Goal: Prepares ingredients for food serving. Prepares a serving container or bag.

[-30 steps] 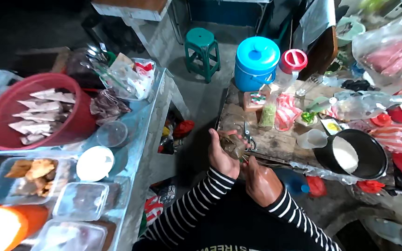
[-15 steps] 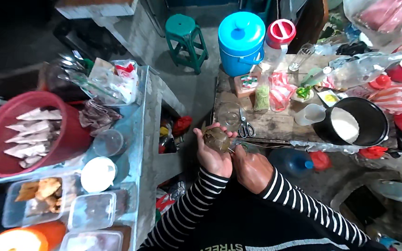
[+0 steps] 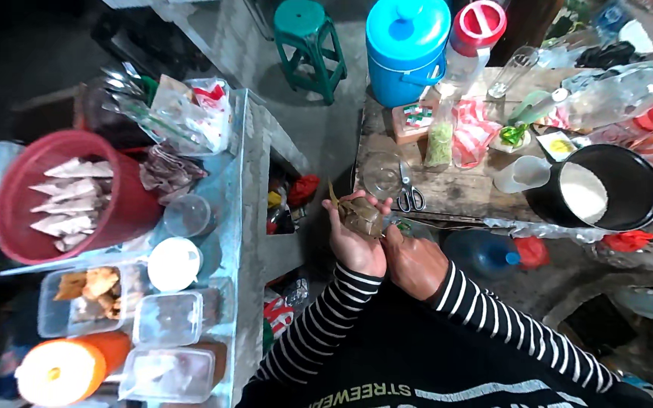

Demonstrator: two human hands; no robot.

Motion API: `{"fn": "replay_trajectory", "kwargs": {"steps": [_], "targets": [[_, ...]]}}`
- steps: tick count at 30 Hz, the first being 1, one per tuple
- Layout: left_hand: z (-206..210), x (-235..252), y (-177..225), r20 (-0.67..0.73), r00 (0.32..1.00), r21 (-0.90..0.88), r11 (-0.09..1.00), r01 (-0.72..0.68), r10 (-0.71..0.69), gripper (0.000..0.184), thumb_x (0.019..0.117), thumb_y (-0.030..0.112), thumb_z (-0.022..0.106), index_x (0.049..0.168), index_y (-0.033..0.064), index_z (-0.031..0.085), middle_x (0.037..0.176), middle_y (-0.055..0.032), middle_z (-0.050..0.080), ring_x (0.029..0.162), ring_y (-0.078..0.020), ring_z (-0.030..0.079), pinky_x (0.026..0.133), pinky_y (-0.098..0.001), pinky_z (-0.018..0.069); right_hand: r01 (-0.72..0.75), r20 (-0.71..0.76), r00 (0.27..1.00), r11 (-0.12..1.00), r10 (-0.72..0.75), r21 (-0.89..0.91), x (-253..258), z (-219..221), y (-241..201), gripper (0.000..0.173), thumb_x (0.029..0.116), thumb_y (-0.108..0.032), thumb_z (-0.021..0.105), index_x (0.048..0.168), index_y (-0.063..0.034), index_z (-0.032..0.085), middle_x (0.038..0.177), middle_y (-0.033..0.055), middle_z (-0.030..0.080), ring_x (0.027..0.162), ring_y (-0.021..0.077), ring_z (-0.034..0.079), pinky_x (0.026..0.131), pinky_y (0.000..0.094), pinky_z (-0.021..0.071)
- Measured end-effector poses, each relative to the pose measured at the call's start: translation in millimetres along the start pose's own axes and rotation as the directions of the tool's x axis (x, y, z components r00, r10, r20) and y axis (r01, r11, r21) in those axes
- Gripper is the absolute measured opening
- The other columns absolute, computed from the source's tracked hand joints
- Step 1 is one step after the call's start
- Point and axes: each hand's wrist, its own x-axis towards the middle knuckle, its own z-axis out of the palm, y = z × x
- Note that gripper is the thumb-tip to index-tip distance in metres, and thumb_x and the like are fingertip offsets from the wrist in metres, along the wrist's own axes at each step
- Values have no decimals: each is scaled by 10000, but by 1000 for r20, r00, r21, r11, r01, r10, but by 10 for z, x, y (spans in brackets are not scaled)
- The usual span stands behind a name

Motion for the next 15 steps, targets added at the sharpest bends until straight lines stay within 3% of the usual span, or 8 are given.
{"fn": "replay_trajectory", "kwargs": {"steps": [4, 7, 11, 13, 15], "targets": [[-5, 21, 22, 6, 999, -53, 998, 40, -40, 676, 1079, 589, 193, 1025, 112, 669, 902, -63, 680, 875, -234, 696, 897, -465, 578, 14, 48, 999, 1000, -14, 16, 20, 13, 53, 313, 1058, -237, 421, 1114, -23, 643, 691, 119, 677, 646, 348, 726, 557, 504, 586], [18, 70, 66, 55, 998, -80, 996, 47, -42, 669, 1077, 594, 199, 1041, 126, 676, 901, -54, 680, 891, -227, 695, 935, -476, 565, 32, 3, 999, 999, -32, 31, 51, -5, 68, 291, 1048, -227, 449, 1097, -20, 648, 679, 124, 673, 626, 353, 718, 542, 509, 581], [-58, 118, 96, 258, 965, -54, 997, 61, -45, 704, 1054, 641, 154, 1229, 165, 642, 962, -48, 657, 950, -244, 676, 1001, -525, 523, 64, -26, 998, 997, -63, 48, 61, -10, 91, 290, 1057, -242, 447, 1073, -27, 641, 684, 114, 672, 617, 333, 714, 535, 494, 581], [-101, 213, 73, 365, 930, -35, 998, 59, -42, 734, 987, 746, 281, 1330, 190, 616, 1098, -96, 689, 1060, -303, 680, 1019, -563, 515, 40, -42, 998, 999, -39, 33, 106, -33, 119, 289, 1054, -243, 456, 1076, -21, 640, 714, 120, 688, 624, 336, 719, 537, 493, 584], [-177, 252, -16, 375, 926, 54, 998, 29, -47, 808, 866, 827, 469, 1391, 218, 552, 1272, -133, 681, 1203, -354, 646, 1033, -587, 510, 2, -50, 999, 1000, -1, 14, 137, -20, 165, 290, 1052, -232, 475, 1112, -4, 644, 784, 144, 713, 643, 347, 724, 555, 501, 590]]}}
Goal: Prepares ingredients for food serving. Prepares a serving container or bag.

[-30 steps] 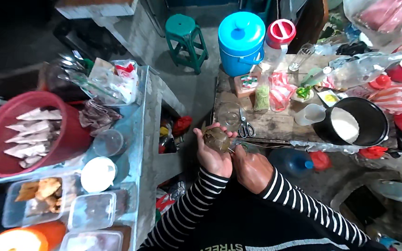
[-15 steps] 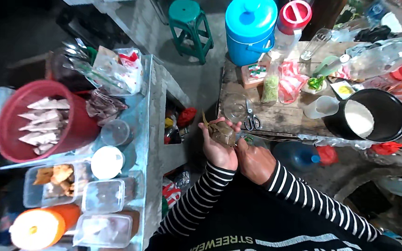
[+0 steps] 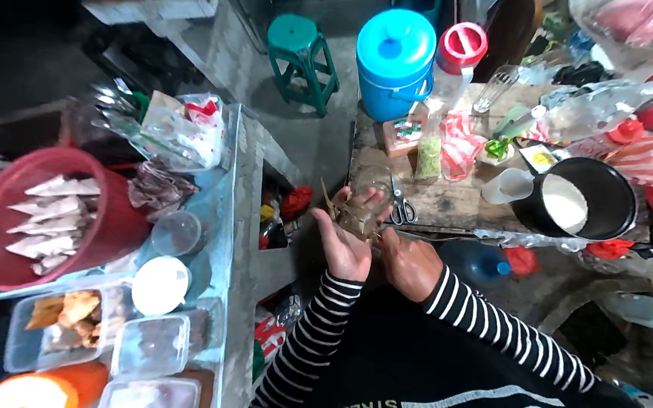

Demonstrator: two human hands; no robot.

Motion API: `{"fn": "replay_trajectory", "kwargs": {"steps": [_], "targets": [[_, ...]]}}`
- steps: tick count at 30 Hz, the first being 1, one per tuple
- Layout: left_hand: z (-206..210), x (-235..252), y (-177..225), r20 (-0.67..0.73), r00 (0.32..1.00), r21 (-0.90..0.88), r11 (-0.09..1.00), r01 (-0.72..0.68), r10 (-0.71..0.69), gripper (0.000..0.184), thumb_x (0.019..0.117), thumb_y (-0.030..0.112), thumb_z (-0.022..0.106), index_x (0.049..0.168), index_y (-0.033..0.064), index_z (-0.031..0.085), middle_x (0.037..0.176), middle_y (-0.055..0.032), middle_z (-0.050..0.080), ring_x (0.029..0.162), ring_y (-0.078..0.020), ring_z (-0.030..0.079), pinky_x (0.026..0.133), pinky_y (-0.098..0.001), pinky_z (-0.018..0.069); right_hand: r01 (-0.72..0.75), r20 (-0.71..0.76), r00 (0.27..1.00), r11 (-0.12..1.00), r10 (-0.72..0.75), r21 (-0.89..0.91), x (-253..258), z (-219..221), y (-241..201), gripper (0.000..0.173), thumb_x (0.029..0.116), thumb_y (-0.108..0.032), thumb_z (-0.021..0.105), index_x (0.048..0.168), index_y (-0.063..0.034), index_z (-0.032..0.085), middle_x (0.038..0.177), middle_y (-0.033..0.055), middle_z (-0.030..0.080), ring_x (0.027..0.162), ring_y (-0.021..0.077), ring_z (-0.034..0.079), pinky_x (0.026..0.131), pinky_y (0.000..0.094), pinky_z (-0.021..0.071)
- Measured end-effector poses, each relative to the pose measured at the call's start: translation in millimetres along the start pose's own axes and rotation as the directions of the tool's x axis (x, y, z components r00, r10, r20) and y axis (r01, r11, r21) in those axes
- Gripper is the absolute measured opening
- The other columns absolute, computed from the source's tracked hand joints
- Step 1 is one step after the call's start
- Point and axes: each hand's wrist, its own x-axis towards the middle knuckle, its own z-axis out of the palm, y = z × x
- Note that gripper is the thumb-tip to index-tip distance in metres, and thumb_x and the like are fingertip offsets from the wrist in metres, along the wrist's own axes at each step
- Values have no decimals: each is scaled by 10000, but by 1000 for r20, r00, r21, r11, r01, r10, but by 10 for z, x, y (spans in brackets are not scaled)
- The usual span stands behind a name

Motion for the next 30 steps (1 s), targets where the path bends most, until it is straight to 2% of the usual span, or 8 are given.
{"fn": "replay_trajectory", "kwargs": {"steps": [3, 5, 7, 9, 16, 21, 25, 30], "targets": [[-58, 5, -175, -38, 996, 143, 987, -78, 84, 988, 817, 725, 680, 1487, 91, 326, 1318, -229, 611, 1169, -423, 641, 975, -594, 552, -22, -101, 995, 997, 15, -70, 78, 74, 50, 286, 1027, -199, 496, 1156, 0, 656, 834, 141, 730, 611, 321, 718, 526, 479, 590], [-26, 14, -213, -101, 987, 120, 987, -111, 123, 855, 871, 484, 779, 1457, 13, 372, 1228, -254, 651, 1054, -412, 696, 944, -568, 583, -34, -112, 993, 996, 25, -80, 81, 100, 47, 287, 1039, -207, 494, 1148, -11, 674, 835, 133, 732, 618, 314, 722, 530, 477, 594], [1, 29, -203, -156, 980, 116, 987, -108, 125, 573, 981, 299, 682, 1394, -16, 440, 1140, -241, 674, 956, -366, 724, 907, -516, 607, -58, -54, 997, 998, 56, -32, 73, 95, 34, 286, 1054, -226, 464, 1108, -21, 656, 807, 131, 720, 651, 327, 729, 555, 492, 595], [-20, 53, -189, -148, 984, 92, 992, -89, 102, 481, 1019, 232, 614, 1385, -23, 437, 1124, -248, 667, 947, -368, 720, 906, -508, 604, -78, 1, 997, 996, 78, 35, 92, 61, 33, 294, 1056, -230, 451, 1098, -17, 648, 778, 138, 713, 678, 343, 736, 581, 511, 596], [-97, 87, -114, -115, 992, 11, 999, 44, -42, 415, 1028, 190, 575, 1352, -43, 461, 1184, -298, 656, 1015, -408, 707, 957, -531, 579, -144, 184, 976, 977, 115, 157, 140, -15, 83, 381, 1097, -315, 378, 1126, -30, 628, 806, 141, 709, 784, 341, 744, 683, 514, 601], [-213, 86, -91, -52, 975, -96, 973, 212, -217, 392, 1054, 180, 456, 1374, -45, 482, 1349, -326, 579, 1233, -443, 608, 1081, -540, 491, -194, 324, 942, 924, 83, 329, 191, -43, 244, 408, 1109, -320, 375, 1162, -25, 652, 891, 152, 714, 844, 314, 726, 786, 517, 588], [-320, 89, -68, 15, 953, -150, 941, 303, -304, 481, 1020, 219, 473, 1423, -44, 447, 1494, -329, 462, 1388, -452, 479, 1148, -538, 425, -179, 353, 936, 854, -6, 488, 200, 14, 416, 412, 1115, -315, 367, 1095, -65, 693, 860, 87, 693, 756, 206, 685, 762, 435, 581], [-312, 80, -62, -101, 946, -168, 942, 289, -308, 430, 1030, 187, 429, 1392, -39, 486, 1486, -296, 479, 1360, -436, 502, 1103, -565, 453, -186, 341, 939, 913, 56, 363, 169, 72, 372, 429, 1108, -335, 367, 1087, -50, 688, 857, 119, 697, 807, 270, 702, 776, 487, 575]]}}
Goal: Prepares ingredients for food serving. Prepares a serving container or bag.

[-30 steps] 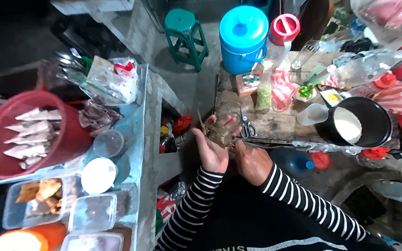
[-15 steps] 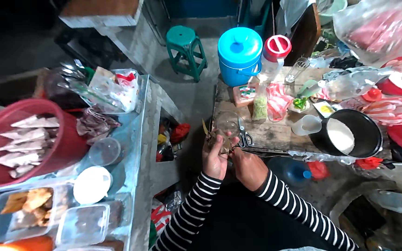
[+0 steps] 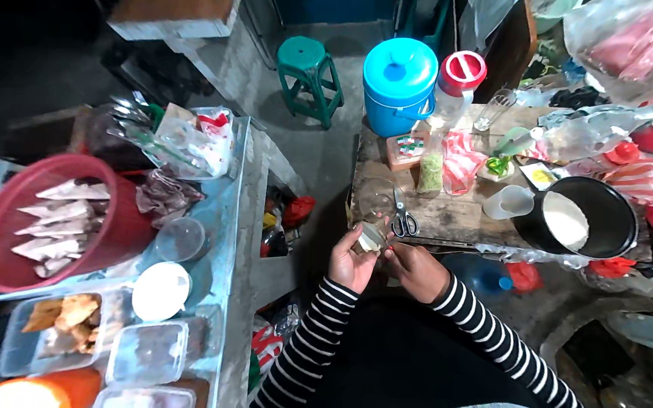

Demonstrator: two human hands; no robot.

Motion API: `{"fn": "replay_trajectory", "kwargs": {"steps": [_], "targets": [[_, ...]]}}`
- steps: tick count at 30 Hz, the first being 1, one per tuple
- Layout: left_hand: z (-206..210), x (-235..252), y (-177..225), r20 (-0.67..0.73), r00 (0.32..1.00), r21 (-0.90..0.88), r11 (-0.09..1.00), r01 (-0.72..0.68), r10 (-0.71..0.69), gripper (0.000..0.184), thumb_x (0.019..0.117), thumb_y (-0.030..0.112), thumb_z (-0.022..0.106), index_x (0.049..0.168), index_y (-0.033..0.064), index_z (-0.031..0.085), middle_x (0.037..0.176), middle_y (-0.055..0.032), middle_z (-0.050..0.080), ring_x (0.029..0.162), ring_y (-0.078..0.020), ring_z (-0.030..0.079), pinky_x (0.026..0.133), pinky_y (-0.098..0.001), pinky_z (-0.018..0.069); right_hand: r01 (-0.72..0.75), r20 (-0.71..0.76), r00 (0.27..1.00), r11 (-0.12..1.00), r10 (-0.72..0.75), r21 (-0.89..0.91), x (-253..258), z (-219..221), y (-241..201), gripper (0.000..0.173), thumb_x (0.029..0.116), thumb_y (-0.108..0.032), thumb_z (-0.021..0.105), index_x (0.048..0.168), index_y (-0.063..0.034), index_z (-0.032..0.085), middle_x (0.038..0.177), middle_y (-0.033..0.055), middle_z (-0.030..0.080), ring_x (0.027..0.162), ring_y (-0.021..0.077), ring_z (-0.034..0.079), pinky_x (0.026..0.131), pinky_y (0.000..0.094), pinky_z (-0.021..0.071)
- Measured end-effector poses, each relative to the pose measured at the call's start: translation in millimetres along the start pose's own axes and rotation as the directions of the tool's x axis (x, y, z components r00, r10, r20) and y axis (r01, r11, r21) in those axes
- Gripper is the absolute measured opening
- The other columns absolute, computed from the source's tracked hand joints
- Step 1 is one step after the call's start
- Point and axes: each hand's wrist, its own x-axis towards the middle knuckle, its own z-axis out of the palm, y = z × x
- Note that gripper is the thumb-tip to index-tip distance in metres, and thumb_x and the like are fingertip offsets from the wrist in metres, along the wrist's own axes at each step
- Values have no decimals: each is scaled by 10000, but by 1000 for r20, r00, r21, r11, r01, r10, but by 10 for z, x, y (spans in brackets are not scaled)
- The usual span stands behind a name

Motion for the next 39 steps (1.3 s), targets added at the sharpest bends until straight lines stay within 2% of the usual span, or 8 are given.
{"fn": "replay_trajectory", "kwargs": {"steps": [6, 9, 14, 20, 27, 31, 33, 39], "targets": [[79, 24, -101, -148, 981, 90, 990, -111, 124, 383, 1088, 131, 400, 1425, -48, 432, 1395, -294, 558, 1282, -416, 577, 1062, -532, 497, -194, -101, 980, 916, 169, -351, -27, 151, -209, 371, 1081, -284, 399, 1235, -22, 612, 938, 204, 735, 893, 414, 745, 742, 577, 593], [156, 28, -166, -213, 950, 160, 968, -195, 227, 384, 1089, 108, 427, 1439, -50, 410, 1339, -283, 595, 1242, -384, 612, 1046, -497, 515, -237, 4, 966, 888, 259, -393, 29, 106, -327, 372, 1091, -232, 383, 1351, -12, 532, 1057, 236, 725, 1007, 438, 726, 827, 588, 579], [197, 30, -159, -259, 931, 242, 950, -195, 257, 365, 1088, 123, 459, 1422, -23, 441, 1304, -242, 630, 1197, -334, 640, 1013, -466, 527, -209, 68, 965, 902, 252, -377, 143, 110, -274, 362, 1092, -210, 361, 1361, -23, 515, 1066, 238, 719, 1025, 437, 720, 840, 590, 575], [-53, 0, -50, -84, 985, 262, 957, -124, 151, 395, 1087, 139, 413, 1433, -47, 450, 1386, -282, 576, 1274, -398, 588, 1050, -518, 512, -45, 158, 986, 997, 55, -64, 171, 18, 12, 355, 1102, -276, 393, 1213, -28, 623, 977, 179, 708, 935, 339, 711, 856, 539, 566], [-105, 27, -3, -74, 994, 210, 976, -60, 77, 404, 1032, 160, 432, 1372, -50, 492, 1344, -278, 592, 1190, -374, 629, 987, -503, 545, 10, 153, 987, 958, -56, 287, 183, -58, 249, 394, 1114, -303, 373, 1080, -86, 700, 765, 21, 625, 657, 122, 598, 670, 346, 539], [-5, 71, -42, -111, 994, 103, 995, -9, 20, 376, 1091, 178, 392, 1394, -32, 462, 1367, -269, 577, 1227, -365, 611, 1020, -494, 523, -30, -8, 1000, 986, 29, -163, 77, -107, 96, 409, 1098, -332, 404, 1125, -30, 678, 890, 168, 719, 859, 339, 728, 789, 543, 584], [48, 105, -77, -138, 990, 73, 997, 0, 10, 383, 1104, 191, 381, 1407, -28, 464, 1368, -265, 583, 1246, -370, 605, 1033, -493, 517, -95, -129, 990, 932, 53, -349, -14, -65, -21, 399, 1076, -314, 423, 1126, -9, 675, 896, 202, 735, 877, 404, 746, 748, 586, 589], [113, 159, -208, -211, 977, 179, 984, 17, 22, 367, 1103, 205, 438, 1402, 6, 514, 1282, -223, 632, 1149, -322, 652, 983, -466, 545, -180, -49, 983, 872, 178, -454, -163, -178, -29, 321, 1057, -260, 467, 1151, -28, 668, 926, 212, 736, 908, 414, 740, 768, 597, 585]]}}
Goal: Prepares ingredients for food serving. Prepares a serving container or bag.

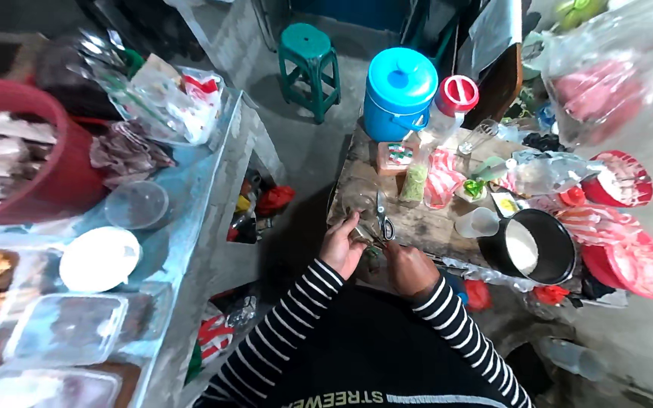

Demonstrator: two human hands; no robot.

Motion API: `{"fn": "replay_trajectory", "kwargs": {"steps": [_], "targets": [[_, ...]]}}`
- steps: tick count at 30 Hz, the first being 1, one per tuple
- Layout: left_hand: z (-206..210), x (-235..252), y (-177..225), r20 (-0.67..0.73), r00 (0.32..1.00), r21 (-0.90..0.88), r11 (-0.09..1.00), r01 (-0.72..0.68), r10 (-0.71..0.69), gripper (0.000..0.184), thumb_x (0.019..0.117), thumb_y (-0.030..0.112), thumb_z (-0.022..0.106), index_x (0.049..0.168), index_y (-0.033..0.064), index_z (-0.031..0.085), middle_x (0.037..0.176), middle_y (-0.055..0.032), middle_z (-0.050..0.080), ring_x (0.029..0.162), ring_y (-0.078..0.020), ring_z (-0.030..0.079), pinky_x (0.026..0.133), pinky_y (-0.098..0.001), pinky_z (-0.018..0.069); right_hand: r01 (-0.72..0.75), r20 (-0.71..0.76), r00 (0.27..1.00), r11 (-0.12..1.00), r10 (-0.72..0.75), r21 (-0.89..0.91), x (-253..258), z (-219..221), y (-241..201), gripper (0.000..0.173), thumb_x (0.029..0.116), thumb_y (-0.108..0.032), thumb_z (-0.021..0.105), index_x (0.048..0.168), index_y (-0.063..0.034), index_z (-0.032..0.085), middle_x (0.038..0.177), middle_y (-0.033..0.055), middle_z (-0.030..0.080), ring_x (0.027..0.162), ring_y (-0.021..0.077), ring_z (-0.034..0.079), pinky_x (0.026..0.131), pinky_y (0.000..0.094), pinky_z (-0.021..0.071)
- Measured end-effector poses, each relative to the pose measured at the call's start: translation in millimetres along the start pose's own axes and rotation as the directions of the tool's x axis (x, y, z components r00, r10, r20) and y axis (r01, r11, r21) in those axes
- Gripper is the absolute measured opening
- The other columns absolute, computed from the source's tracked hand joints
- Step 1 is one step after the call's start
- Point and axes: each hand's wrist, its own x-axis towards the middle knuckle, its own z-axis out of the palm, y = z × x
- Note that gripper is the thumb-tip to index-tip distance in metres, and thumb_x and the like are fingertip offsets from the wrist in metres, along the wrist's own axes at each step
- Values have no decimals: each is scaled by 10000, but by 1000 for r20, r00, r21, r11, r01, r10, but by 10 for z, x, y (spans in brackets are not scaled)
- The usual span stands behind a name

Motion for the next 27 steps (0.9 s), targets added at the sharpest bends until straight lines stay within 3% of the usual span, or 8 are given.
{"fn": "replay_trajectory", "kwargs": {"steps": [4, 7, 8, 10, 12, 14, 19, 27], "targets": [[18, 45, 67, -89, 995, 36, 998, -45, 48, 380, 1087, 209, 491, 1402, -3, 505, 1233, -192, 654, 1091, -273, 672, 956, -432, 559, -20, 109, 994, 1000, 22, -23, -272, -266, 182, 292, 1036, -267, 515, 1164, -58, 674, 941, 192, 737, 924, 399, 733, 808, 610, 582], [-17, 18, 169, -104, 993, 90, 995, -51, 60, 387, 1083, 210, 500, 1415, 13, 500, 1216, -189, 661, 1069, -277, 681, 933, -438, 572, 208, -348, 922, 975, -170, 76, -403, -324, 288, 293, 1031, -279, 513, 1014, -56, 704, 723, 83, 703, 651, 263, 716, 596, 496, 604], [-22, -12, 189, -99, 994, 119, 992, -38, 50, 381, 1082, 210, 504, 1412, 19, 504, 1204, -187, 663, 1050, -276, 685, 918, -436, 576, 268, -467, 866, 955, -181, 128, -318, -311, 244, 314, 1036, -321, 537, 1024, -58, 707, 741, 59, 698, 642, 211, 697, 592, 436, 599], [-9, -60, 192, -67, 997, 172, 985, -21, 33, 381, 1075, 206, 519, 1407, 20, 509, 1187, -189, 671, 1022, -278, 693, 897, -432, 584, 361, -556, 817, 887, -152, 288, -11, -199, 163, 398, 1016, -404, 623, 1174, -54, 730, 958, 56, 767, 797, 142, 737, 745, 367, 638], [23, -107, 187, -3, 1000, 227, 974, -17, 18, 423, 1073, 186, 524, 1448, 1, 456, 1218, -204, 665, 1049, -290, 695, 912, -443, 590, 412, -545, 827, 808, -138, 422, 305, -21, 162, 473, 991, -422, 668, 1304, -69, 683, 1103, 51, 769, 920, 119, 748, 868, 362, 636], [42, -158, 208, 54, 998, 278, 960, -32, 18, 436, 1059, 148, 538, 1451, -13, 438, 1220, -199, 664, 1051, -286, 694, 900, -439, 596, 435, -523, 839, 760, -149, 482, 467, 72, 205, 456, 1000, -377, 659, 1355, -91, 660, 1165, 38, 763, 957, 109, 748, 895, 359, 632], [-93, -205, 253, 139, 990, 289, 957, -27, -14, 396, 1028, 95, 545, 1402, -26, 497, 1222, -218, 665, 1062, -301, 692, 918, -454, 592, 394, -420, 896, 699, -146, 597, 445, 8, 288, 366, 1029, -312, 618, 1312, -86, 676, 1079, 16, 774, 898, 71, 732, 845, 314, 619], [-224, -295, 290, 194, 980, 212, 977, -7, -35, 413, 1008, 88, 476, 1408, -13, 503, 1273, -214, 634, 1088, -295, 673, 938, -458, 577, 419, -399, 899, 623, -181, 660, 414, 75, 347, 302, 1059, -235, 549, 1274, -83, 698, 1014, 13, 752, 778, 30, 668, 740, 244, 574]]}}
